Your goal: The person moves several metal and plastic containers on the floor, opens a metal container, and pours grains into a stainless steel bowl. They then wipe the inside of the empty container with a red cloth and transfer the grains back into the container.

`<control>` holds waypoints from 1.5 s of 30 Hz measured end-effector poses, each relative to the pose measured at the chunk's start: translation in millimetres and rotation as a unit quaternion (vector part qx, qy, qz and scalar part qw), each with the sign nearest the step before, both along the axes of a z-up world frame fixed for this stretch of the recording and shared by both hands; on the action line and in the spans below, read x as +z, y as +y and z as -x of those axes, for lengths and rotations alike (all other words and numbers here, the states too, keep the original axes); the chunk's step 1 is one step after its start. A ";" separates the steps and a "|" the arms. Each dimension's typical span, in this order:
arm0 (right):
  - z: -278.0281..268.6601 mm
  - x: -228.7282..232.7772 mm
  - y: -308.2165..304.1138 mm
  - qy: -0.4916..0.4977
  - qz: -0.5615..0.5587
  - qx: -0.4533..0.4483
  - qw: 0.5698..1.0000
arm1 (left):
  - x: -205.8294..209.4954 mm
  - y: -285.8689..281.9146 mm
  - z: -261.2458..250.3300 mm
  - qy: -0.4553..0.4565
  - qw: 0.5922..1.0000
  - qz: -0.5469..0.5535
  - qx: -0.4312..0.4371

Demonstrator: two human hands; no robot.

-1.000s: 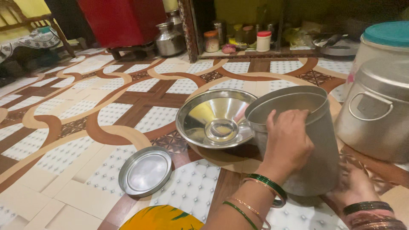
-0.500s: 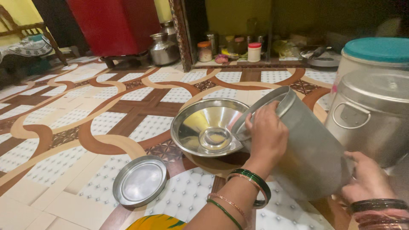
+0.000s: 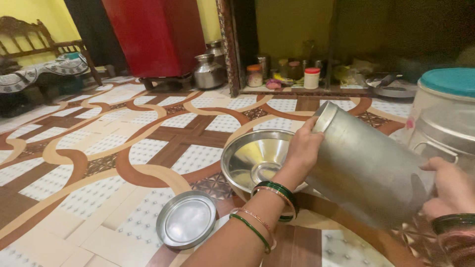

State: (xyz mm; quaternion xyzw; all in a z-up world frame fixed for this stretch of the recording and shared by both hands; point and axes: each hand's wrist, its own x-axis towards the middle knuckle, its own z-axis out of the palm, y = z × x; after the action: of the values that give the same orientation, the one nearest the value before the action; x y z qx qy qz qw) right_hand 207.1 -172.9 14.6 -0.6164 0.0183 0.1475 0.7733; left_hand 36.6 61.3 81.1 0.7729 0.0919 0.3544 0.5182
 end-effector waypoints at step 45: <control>51.8 55.4 102.8 -0.286 0.219 -0.077 0.930 | -91.9 90.2 9.8 -0.150 0.886 0.403 -0.177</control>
State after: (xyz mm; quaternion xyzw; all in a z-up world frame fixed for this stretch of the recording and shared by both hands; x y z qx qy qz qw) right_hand 155.3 -70.1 69.9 -0.7834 -0.1241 -0.1024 0.6003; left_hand 26.8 151.5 -10.8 0.4390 0.0095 0.3011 0.8465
